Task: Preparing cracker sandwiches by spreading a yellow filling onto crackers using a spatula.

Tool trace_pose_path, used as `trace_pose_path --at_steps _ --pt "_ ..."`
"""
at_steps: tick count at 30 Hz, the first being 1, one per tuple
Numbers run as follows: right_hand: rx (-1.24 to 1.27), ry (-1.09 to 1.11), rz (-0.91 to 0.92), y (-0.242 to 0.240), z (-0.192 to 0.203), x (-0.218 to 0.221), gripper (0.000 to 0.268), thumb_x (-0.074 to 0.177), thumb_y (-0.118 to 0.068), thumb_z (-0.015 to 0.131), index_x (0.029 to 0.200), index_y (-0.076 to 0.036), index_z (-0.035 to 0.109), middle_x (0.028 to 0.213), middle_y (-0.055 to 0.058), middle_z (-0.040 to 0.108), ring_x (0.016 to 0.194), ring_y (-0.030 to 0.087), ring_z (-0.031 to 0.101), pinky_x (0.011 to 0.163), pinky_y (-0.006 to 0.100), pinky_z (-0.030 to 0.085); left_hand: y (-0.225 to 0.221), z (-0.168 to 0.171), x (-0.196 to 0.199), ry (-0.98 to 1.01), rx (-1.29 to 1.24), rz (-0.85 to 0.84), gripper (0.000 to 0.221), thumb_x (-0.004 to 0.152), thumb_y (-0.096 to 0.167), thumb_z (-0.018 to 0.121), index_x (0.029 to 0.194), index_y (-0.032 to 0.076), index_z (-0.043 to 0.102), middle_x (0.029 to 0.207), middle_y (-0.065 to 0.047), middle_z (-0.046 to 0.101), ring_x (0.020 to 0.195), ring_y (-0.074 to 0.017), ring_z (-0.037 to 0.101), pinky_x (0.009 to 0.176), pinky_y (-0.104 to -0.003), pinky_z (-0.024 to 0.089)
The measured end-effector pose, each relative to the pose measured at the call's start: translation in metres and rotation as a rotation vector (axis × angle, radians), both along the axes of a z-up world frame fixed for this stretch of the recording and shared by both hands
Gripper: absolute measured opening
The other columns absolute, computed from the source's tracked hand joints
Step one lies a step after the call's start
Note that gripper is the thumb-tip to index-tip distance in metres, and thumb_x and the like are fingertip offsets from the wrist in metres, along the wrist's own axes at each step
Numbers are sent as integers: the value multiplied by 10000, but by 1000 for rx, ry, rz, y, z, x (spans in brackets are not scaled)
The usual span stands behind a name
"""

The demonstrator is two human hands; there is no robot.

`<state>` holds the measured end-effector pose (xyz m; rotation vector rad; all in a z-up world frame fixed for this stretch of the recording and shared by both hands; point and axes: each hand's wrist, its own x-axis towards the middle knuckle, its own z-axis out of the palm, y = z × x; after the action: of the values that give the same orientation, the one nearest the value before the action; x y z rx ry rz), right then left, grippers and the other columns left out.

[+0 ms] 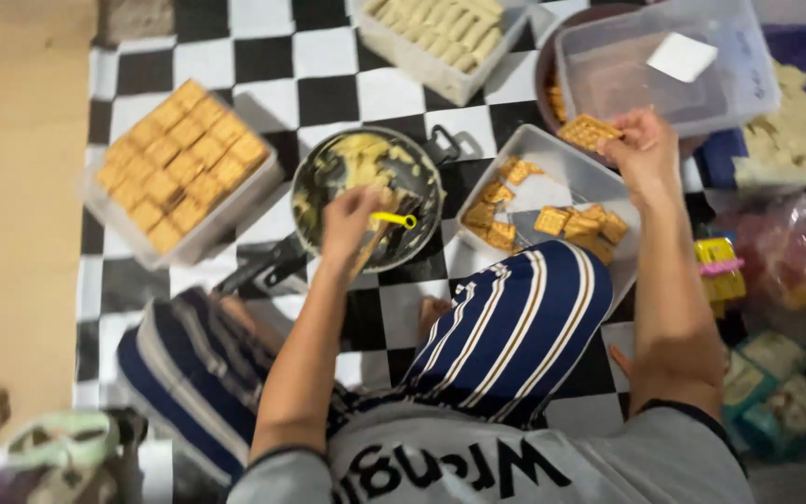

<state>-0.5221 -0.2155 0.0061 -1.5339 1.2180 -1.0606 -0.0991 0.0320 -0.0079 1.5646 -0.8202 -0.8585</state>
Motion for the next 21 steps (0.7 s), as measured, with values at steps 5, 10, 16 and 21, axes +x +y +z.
trace_pose_path --at_steps 5,10,16,21 --pt "-464 268 523 103 162 140 212 908 119 689 1078 1 644 1137 125 614 978 193 598 834 295 507 -40 93 -50 731 6 -456 1053 845 817 423 1326 -107 582 1178 -321 694 1093 -416 685 957 -466 490" --pt "-984 530 728 139 194 242 223 851 151 641 1015 11 585 1024 126 565 965 288 560 845 388 495 -48 90 -1 1051 -310 -456 324 982 127 647 1233 -73 606 1094 -200 685 957 -278 723 886 -418 646" --pt "-820 446 804 74 110 325 563 794 106 589 1352 52 533 1232 227 627 1060 387 617 918 457 500 -16 45 99 860 -425 163 303 964 87 626 1231 -38 555 1043 -228 701 878 -313 744 716 -326 663" --pt "-340 1045 646 -1 -173 354 147 775 16 674 907 -6 735 813 211 714 857 442 740 720 519 583 13 -76 128 559 -202 677 410 872 188 817 1204 5 662 1030 -211 722 856 -361 765 645 -515 669"
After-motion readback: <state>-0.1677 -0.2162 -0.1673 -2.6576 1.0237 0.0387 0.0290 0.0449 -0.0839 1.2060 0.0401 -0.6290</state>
